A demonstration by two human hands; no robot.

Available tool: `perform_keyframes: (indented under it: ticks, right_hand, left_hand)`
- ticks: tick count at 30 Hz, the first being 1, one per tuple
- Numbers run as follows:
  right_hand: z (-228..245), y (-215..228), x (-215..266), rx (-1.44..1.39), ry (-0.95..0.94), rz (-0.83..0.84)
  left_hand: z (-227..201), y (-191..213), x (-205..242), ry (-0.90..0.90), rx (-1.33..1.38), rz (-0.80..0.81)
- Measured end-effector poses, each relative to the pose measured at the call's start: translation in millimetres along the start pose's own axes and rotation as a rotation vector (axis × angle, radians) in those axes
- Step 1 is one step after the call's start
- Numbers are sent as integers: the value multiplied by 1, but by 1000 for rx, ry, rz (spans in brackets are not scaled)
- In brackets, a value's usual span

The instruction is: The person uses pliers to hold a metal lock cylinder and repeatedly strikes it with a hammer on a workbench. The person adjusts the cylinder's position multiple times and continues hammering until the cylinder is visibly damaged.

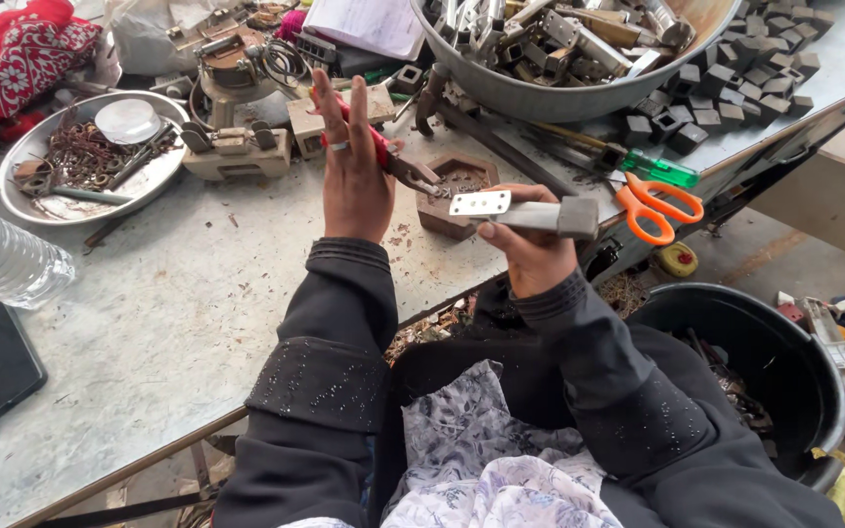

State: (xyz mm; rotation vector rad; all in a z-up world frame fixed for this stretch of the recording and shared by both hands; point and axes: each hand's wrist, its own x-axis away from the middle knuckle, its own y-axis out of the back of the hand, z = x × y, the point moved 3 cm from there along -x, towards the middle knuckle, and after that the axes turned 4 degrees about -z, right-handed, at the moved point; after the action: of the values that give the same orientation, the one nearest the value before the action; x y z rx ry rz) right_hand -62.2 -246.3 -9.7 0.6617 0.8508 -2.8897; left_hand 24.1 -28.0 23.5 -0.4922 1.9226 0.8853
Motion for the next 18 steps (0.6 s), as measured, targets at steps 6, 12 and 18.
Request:
perform_keyframes:
  ticks: [6, 12, 18]
  right_hand:
    - [-12, -18, -6, 25, 114, 0]
    - [-29, -25, -10, -64, 42, -157]
    - [-31, -23, -21, -71, -5, -217]
  left_hand:
    - [-16, 5, -1, -15, 55, -19]
    - [-21, 3, 1, 35, 116, 5]
    - [-32, 4, 0, 35, 24, 26]
